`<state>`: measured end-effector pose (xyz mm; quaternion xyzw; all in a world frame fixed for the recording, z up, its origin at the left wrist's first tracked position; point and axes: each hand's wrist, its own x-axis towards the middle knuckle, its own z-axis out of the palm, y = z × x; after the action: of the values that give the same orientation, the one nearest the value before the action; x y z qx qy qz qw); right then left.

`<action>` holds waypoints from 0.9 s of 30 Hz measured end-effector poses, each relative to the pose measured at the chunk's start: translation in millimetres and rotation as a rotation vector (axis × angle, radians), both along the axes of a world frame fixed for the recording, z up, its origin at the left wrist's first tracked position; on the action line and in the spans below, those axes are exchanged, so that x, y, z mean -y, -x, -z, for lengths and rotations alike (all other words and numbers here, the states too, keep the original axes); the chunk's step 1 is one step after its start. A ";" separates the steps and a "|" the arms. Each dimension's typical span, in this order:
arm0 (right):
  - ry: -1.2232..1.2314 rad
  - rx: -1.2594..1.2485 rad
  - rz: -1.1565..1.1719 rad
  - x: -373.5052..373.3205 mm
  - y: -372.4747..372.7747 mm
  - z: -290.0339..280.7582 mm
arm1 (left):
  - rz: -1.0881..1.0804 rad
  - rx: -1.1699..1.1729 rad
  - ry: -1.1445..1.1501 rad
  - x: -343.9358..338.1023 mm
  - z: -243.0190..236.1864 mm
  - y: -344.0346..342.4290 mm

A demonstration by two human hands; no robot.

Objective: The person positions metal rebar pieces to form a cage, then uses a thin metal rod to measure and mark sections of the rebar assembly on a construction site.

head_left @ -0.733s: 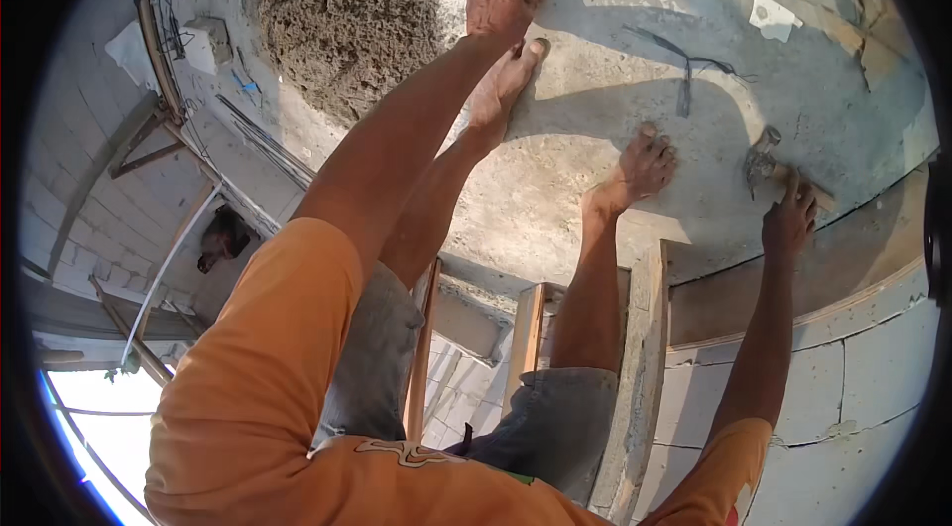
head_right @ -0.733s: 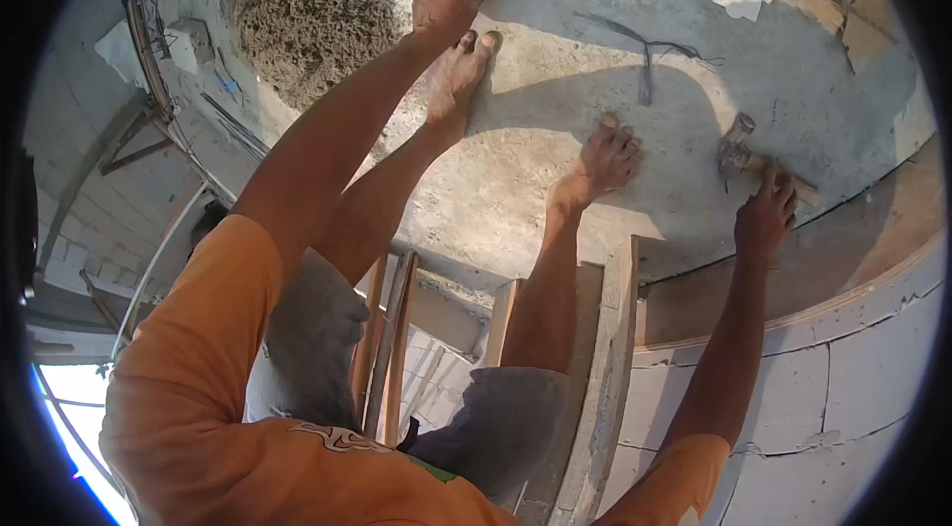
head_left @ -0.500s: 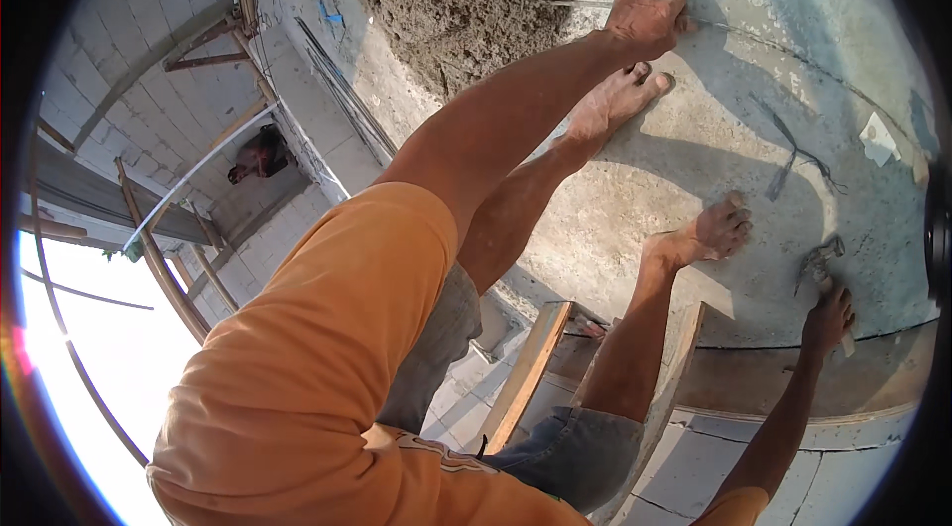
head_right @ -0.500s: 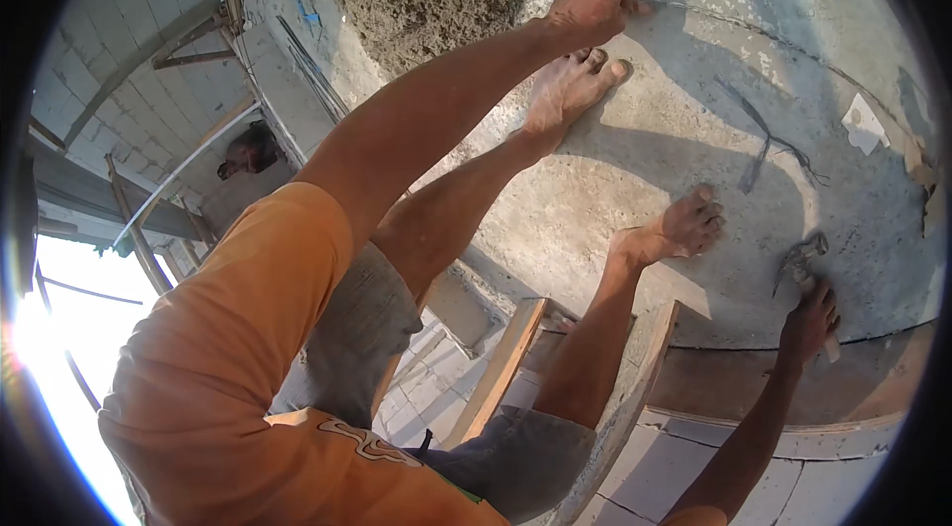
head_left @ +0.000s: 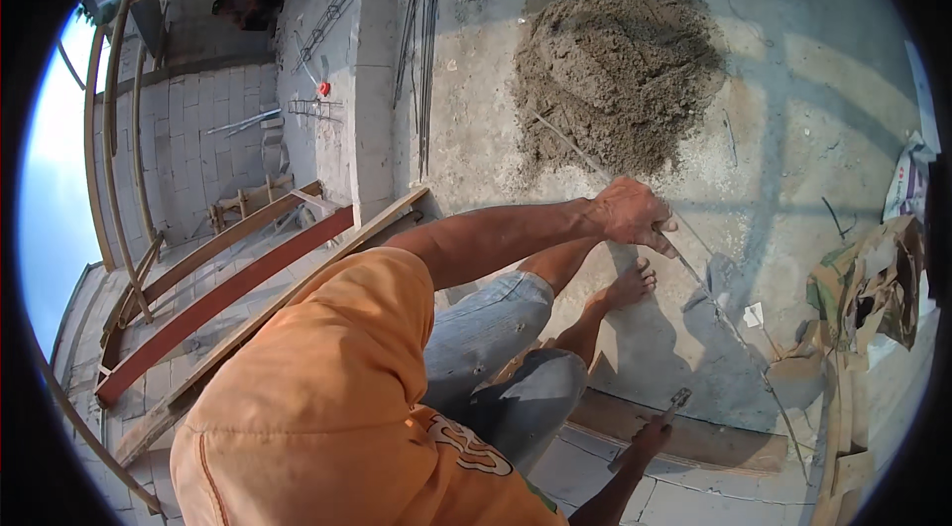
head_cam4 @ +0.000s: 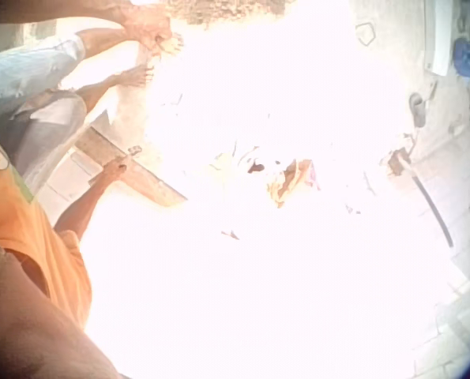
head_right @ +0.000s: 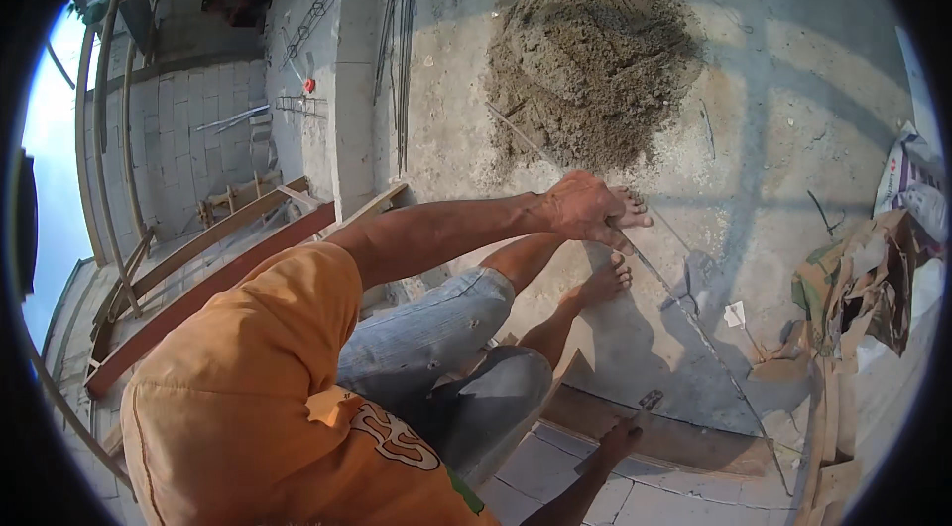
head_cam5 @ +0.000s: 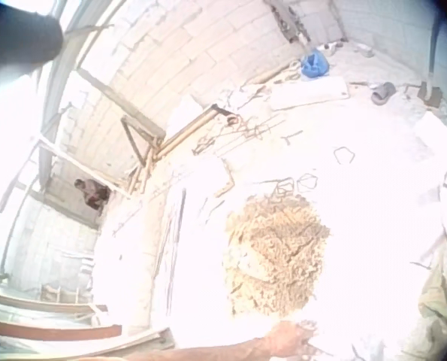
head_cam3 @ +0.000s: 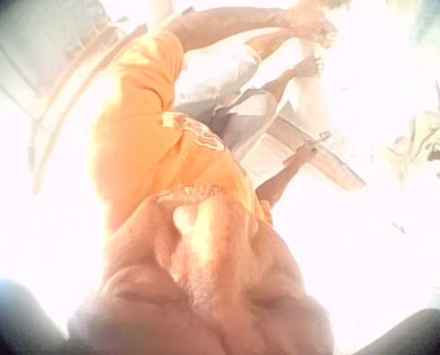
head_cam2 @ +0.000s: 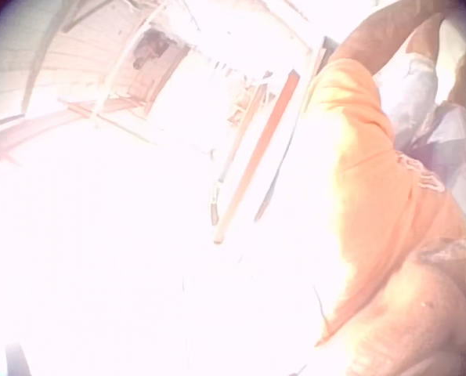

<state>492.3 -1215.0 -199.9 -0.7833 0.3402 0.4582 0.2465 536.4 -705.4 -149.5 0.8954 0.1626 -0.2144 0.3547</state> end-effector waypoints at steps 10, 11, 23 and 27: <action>-0.123 -0.055 -0.334 -55.3 2.7 -68.8 | -0.415 -0.150 -0.140 -123.6 -112.7 207.8; -0.116 -0.096 -0.317 -61.3 3.3 -76.1 | -0.534 -0.185 -0.130 -132.6 -121.3 231.0; 0.264 -0.003 -0.718 -146.5 -12.4 -122.4 | -1.672 -0.169 0.069 -209.6 -88.3 475.1; 0.222 -0.027 -0.525 -245.0 -6.3 -150.4 | -1.883 -0.033 0.011 -244.9 -48.5 540.4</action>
<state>498.6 -970.0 -49.4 -0.8605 0.1773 0.4768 0.0277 -4.0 -460.5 -101.0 0.3908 0.8235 0.1472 0.3839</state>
